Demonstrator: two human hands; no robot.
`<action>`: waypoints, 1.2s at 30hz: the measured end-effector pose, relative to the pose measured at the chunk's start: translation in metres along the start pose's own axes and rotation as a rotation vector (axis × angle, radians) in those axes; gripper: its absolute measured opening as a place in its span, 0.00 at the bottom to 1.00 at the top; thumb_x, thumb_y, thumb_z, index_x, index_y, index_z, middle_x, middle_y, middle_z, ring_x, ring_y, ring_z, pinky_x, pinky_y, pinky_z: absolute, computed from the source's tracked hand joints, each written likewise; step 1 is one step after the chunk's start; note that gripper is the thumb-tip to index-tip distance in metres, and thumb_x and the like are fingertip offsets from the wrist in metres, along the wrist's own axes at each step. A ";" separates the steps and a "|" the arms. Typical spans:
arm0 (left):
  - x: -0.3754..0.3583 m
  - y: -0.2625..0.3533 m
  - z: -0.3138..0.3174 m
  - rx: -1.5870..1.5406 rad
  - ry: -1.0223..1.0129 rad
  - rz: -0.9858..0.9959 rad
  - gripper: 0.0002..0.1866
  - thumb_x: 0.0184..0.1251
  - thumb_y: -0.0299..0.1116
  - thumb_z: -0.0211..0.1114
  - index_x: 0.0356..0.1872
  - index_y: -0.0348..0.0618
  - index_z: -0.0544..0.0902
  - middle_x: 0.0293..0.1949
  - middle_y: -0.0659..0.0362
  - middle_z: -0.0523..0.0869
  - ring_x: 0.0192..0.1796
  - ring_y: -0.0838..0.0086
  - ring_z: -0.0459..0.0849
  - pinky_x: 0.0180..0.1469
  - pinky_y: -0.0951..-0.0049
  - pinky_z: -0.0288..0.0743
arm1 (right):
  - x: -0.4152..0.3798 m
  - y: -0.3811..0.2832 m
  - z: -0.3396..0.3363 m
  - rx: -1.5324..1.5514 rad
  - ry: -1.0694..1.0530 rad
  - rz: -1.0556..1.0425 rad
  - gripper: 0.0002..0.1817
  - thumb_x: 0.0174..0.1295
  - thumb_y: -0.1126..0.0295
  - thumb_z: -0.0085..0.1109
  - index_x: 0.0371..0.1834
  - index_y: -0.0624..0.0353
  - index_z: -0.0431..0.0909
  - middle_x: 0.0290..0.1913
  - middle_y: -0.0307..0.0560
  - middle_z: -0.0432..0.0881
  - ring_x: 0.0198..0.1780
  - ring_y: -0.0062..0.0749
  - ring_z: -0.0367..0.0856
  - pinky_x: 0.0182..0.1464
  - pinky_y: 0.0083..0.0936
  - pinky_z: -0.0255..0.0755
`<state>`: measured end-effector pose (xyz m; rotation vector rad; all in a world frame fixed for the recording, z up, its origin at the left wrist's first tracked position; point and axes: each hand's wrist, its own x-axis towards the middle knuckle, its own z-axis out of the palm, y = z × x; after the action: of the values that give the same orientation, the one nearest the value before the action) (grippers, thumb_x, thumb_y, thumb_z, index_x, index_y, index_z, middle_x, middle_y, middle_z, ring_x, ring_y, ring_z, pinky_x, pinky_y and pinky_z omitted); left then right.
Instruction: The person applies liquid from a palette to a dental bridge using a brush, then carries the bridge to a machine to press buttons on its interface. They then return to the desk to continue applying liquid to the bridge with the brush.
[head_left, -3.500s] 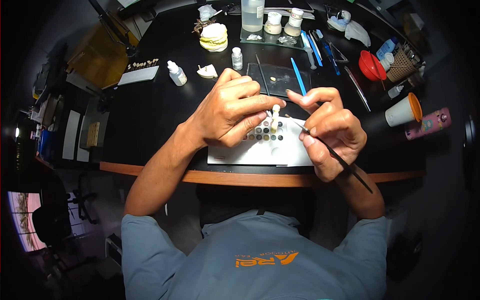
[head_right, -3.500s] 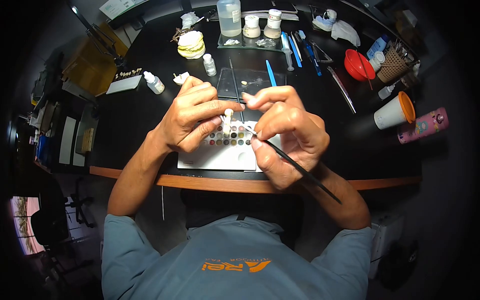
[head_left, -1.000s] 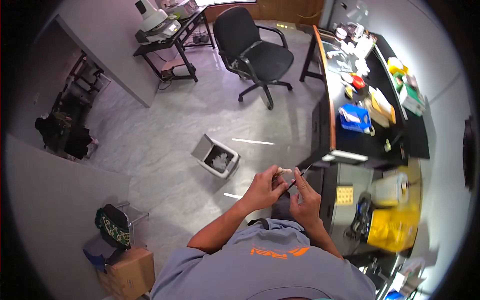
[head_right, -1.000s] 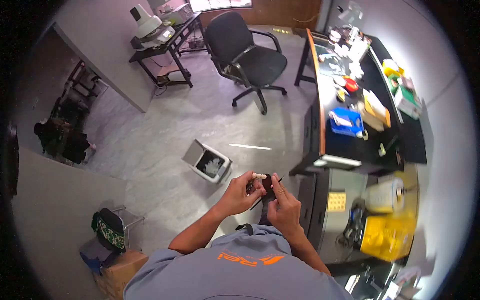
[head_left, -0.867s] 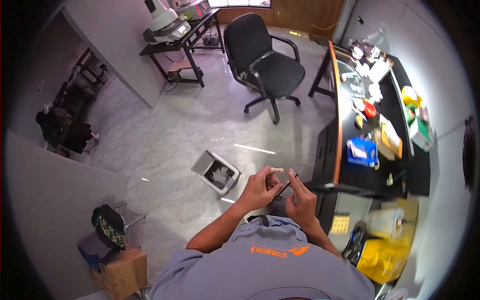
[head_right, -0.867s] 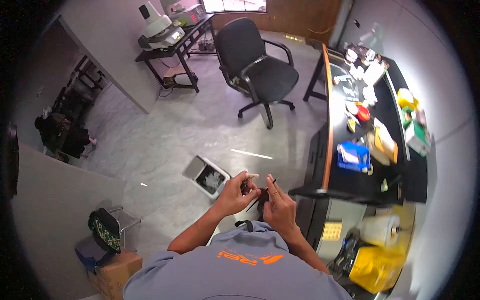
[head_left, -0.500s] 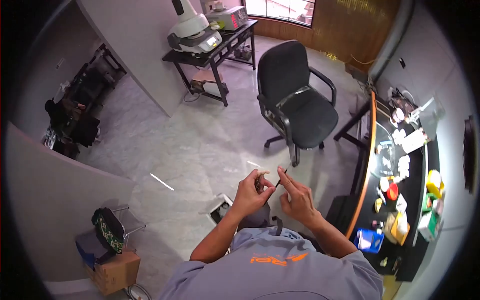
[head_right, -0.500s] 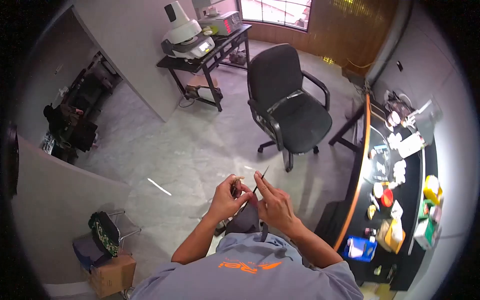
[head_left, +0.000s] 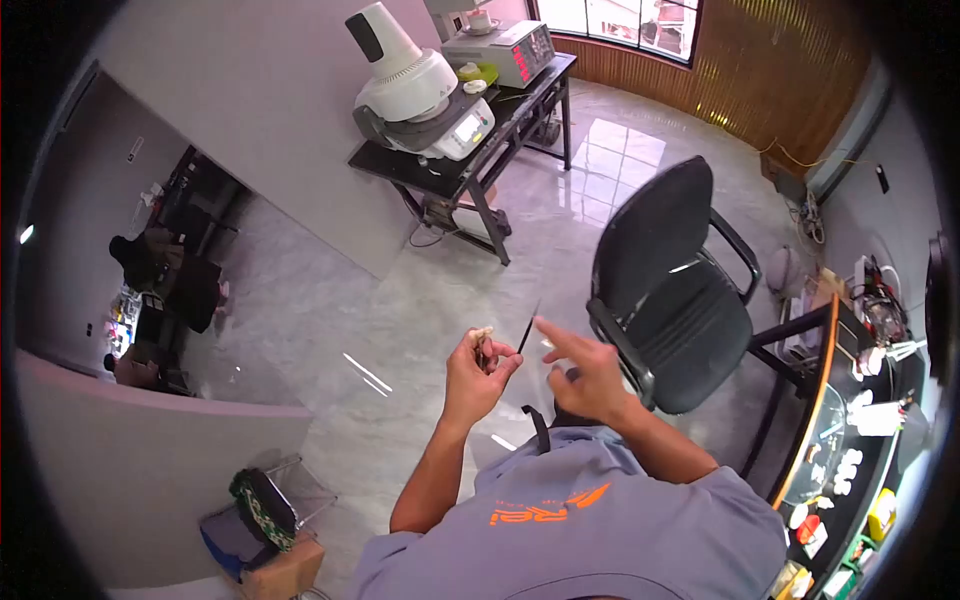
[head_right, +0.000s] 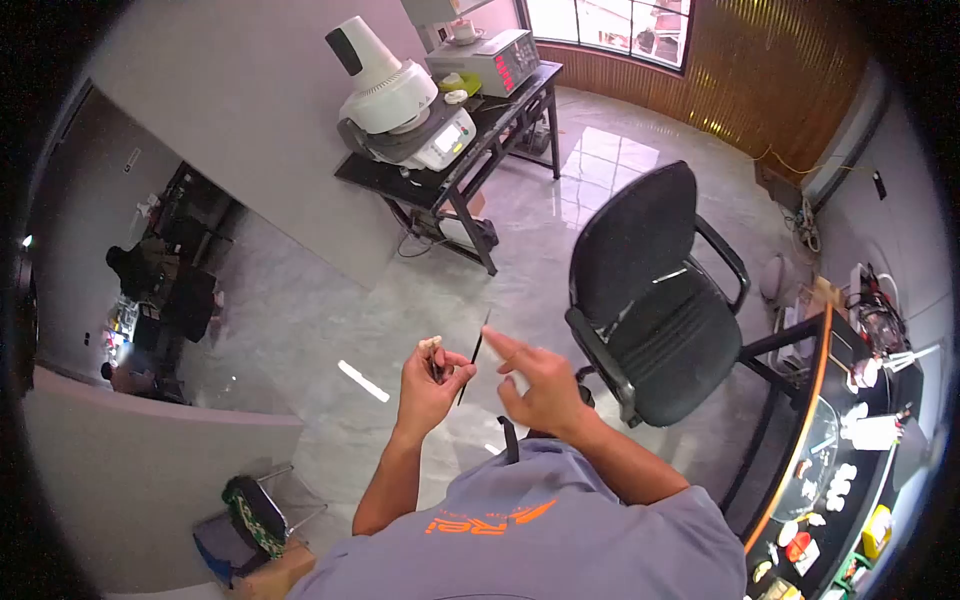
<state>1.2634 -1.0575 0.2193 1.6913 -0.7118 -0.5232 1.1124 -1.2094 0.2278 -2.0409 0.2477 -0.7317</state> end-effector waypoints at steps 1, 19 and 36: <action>0.022 -0.005 -0.007 -0.002 0.027 0.002 0.23 0.65 0.20 0.79 0.38 0.46 0.67 0.37 0.59 0.90 0.31 0.86 0.68 0.37 0.81 0.69 | 0.024 0.020 0.003 0.027 0.104 0.026 0.33 0.59 0.80 0.60 0.72 0.56 0.82 0.59 0.56 0.91 0.35 0.34 0.91 0.45 0.34 0.84; 0.364 -0.045 -0.097 -0.023 0.289 -0.242 0.24 0.66 0.17 0.79 0.39 0.46 0.67 0.41 0.57 0.88 0.33 0.86 0.70 0.39 0.84 0.69 | 0.593 0.493 0.193 -0.095 0.161 0.603 0.37 0.63 0.64 0.64 0.80 0.36 0.74 0.85 0.77 0.48 0.86 0.76 0.47 0.85 0.58 0.54; 0.459 -0.058 -0.101 -0.006 0.173 -0.263 0.23 0.68 0.18 0.78 0.39 0.46 0.66 0.41 0.56 0.89 0.33 0.86 0.70 0.39 0.84 0.69 | 0.607 0.491 0.183 -0.488 -0.047 0.421 0.48 0.55 0.70 0.69 0.85 0.39 0.69 0.87 0.75 0.46 0.84 0.71 0.55 0.74 0.60 0.69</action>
<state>1.6701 -1.2986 0.1989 1.8104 -0.3649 -0.5523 1.7595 -1.6205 -0.0070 -2.3425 0.8685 -0.3799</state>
